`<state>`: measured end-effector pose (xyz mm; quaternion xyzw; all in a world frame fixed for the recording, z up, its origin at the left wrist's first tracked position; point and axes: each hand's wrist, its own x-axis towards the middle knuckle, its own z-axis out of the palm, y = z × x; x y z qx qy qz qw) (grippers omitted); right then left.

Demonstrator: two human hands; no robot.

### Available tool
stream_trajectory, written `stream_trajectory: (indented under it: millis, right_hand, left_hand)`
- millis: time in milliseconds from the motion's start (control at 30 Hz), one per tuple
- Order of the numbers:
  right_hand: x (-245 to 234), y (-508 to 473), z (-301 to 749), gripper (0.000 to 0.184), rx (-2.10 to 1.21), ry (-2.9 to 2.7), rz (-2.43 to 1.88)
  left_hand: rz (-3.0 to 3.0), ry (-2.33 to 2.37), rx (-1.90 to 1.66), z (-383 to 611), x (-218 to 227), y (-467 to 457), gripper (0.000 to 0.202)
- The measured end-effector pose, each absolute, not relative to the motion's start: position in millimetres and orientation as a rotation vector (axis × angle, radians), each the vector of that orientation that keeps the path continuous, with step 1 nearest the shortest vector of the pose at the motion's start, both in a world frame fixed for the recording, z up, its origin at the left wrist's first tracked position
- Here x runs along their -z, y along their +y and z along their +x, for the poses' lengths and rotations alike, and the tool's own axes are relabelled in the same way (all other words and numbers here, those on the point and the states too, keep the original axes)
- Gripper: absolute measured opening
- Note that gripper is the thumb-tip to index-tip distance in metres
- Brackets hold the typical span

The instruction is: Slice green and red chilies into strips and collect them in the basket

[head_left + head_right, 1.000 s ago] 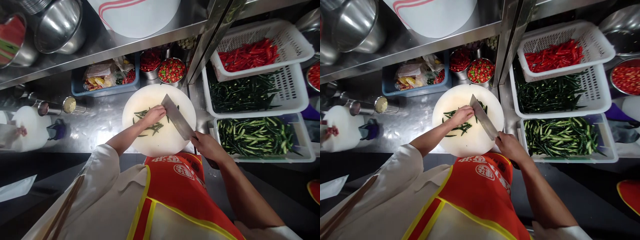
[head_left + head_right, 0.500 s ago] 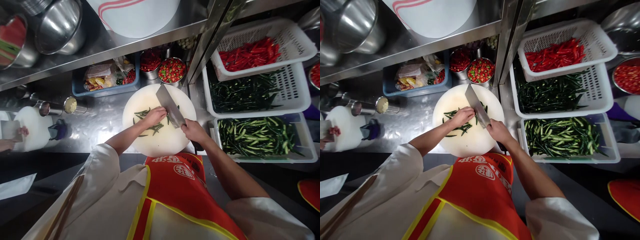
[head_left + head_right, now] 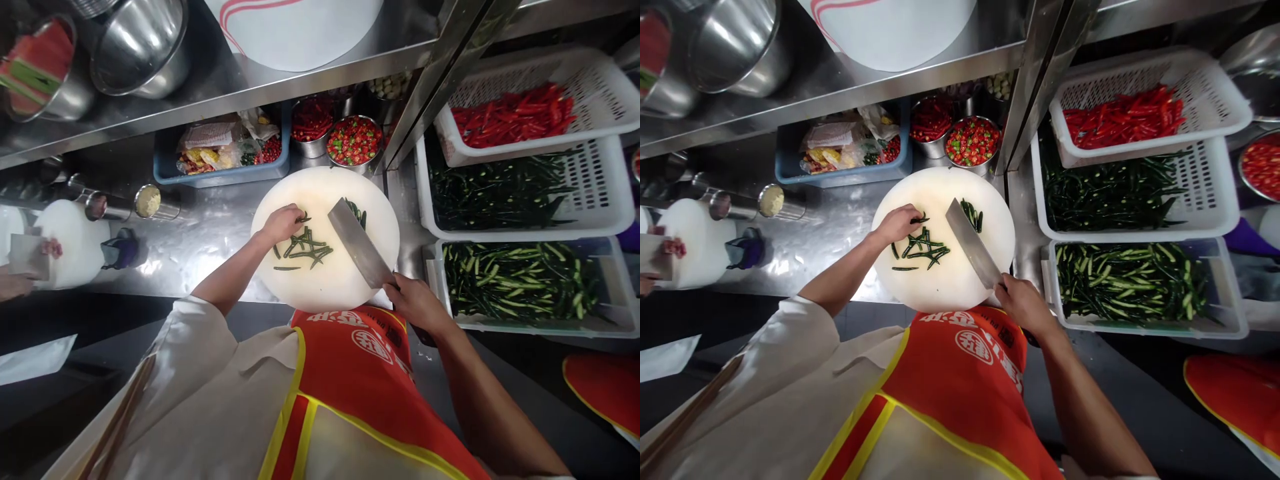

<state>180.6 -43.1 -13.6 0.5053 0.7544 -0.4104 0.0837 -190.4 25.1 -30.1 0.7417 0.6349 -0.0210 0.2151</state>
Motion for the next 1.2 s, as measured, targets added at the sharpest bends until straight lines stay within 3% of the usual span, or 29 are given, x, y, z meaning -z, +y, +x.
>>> stream_trajectory:
  millis: [233, 367, 600, 1200]
  right_hand:
    - [9, -36, 173, 0.023, 1.243, 2.236, 1.552]
    - [4, -35, 164, 0.023, 1.242, 2.188, 1.608]
    - [-6, -36, 160, 0.023, 1.248, 2.208, 1.585]
    - [-15, -21, 144, 0.025, 1.058, 2.207, 1.426]
  left_hand:
    - [2.348, 1.378, -0.255, -161, 22, 33, 0.024]
    - [2.467, 1.131, -0.23, -135, 38, 29, 0.027]
    - [2.422, 1.199, -0.383, -130, 61, 22, 0.027]
    - [2.412, 1.24, -0.32, -127, 62, 22, 0.033]
